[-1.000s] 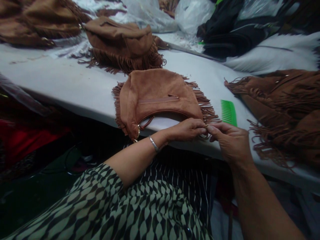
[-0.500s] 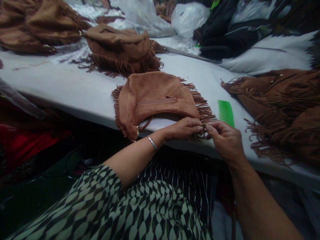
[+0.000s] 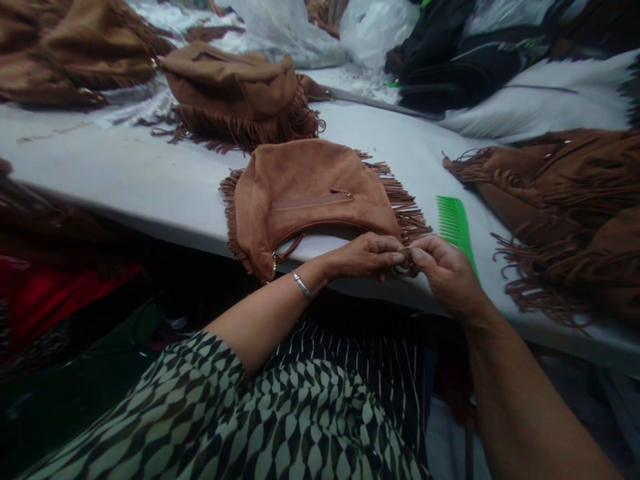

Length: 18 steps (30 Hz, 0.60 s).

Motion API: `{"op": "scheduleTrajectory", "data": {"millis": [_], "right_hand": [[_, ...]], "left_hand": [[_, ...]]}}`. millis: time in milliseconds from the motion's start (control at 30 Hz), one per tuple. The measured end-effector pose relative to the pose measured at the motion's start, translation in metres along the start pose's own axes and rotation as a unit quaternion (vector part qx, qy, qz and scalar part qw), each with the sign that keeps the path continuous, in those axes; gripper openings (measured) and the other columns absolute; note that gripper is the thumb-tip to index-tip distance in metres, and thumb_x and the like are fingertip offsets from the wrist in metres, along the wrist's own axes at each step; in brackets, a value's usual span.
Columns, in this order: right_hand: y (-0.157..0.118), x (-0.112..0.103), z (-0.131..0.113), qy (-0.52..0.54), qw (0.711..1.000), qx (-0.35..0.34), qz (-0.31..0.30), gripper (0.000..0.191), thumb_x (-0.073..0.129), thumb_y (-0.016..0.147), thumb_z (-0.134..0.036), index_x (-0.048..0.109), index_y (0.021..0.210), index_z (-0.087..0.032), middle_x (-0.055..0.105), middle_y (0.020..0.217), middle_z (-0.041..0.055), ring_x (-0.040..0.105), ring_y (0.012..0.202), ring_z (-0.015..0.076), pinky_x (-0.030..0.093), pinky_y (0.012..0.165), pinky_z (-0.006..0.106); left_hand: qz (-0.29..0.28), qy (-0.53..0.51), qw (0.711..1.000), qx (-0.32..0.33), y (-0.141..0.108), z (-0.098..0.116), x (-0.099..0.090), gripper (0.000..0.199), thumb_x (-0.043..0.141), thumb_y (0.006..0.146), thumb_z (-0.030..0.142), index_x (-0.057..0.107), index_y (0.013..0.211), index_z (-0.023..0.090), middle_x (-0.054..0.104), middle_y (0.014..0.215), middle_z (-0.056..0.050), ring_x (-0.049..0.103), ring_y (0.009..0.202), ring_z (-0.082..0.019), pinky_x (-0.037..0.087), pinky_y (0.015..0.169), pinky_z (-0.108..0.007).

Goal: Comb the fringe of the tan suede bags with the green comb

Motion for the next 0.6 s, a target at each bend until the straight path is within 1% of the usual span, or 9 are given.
{"op": "scheduleTrajectory", "data": {"millis": [100, 267, 433, 600], "right_hand": [[0.0, 0.0, -0.001, 0.018, 1.0, 0.007, -0.006, 0.016, 0.051, 0.081, -0.034, 0.053, 0.074, -0.019, 0.054, 0.064, -0.0001, 0.05, 0.06, 0.0136, 0.041, 0.058, 0.027], [0.0, -0.001, 0.002, 0.004, 1.0, 0.006, -0.015, 0.016, 0.051, 0.081, -0.034, 0.053, 0.074, -0.019, 0.053, 0.065, 0.0002, 0.049, 0.061, 0.0137, 0.039, 0.058, 0.027], [0.0, -0.007, 0.009, 0.044, 0.994, 0.03, -0.091, 0.022, 0.054, 0.08, -0.041, 0.053, 0.075, -0.019, 0.052, 0.064, -0.0003, 0.048, 0.058, 0.0131, 0.039, 0.056, 0.026], [-0.001, -0.011, 0.01, 0.105, 0.984, 0.049, -0.137, 0.031, 0.059, 0.079, -0.049, 0.054, 0.075, -0.019, 0.053, 0.063, -0.0006, 0.048, 0.058, 0.012, 0.039, 0.055, 0.025]], "left_hand": [[0.007, 0.004, 1.0, 0.0, -0.001, 0.0, 0.0, 0.05, 0.056, 0.079, 0.059, 0.058, 0.084, 0.009, 0.049, 0.086, -0.003, 0.051, 0.072, -0.008, 0.05, 0.057, -0.019], [-0.015, 0.03, 0.999, -0.005, 0.0, 0.0, -0.003, 0.052, 0.056, 0.078, 0.061, 0.061, 0.085, 0.009, 0.049, 0.087, -0.004, 0.052, 0.073, -0.009, 0.051, 0.058, -0.02], [-0.048, 0.079, 0.996, -0.007, 0.0, 0.003, -0.005, 0.055, 0.055, 0.077, 0.063, 0.065, 0.083, 0.008, 0.053, 0.094, -0.008, 0.054, 0.078, -0.012, 0.05, 0.061, -0.021], [-0.049, 0.154, 0.986, 0.037, -0.003, 0.004, -0.004, 0.052, 0.051, 0.083, 0.058, 0.068, 0.083, 0.009, 0.057, 0.093, -0.009, 0.055, 0.083, -0.013, 0.048, 0.072, -0.022]]}}
Point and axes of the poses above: each hand's wrist, its own y-axis towards the middle knuckle, its own x-axis out of the palm, z = x × y, the point moved 1 cm from there along y, towards the middle knuckle
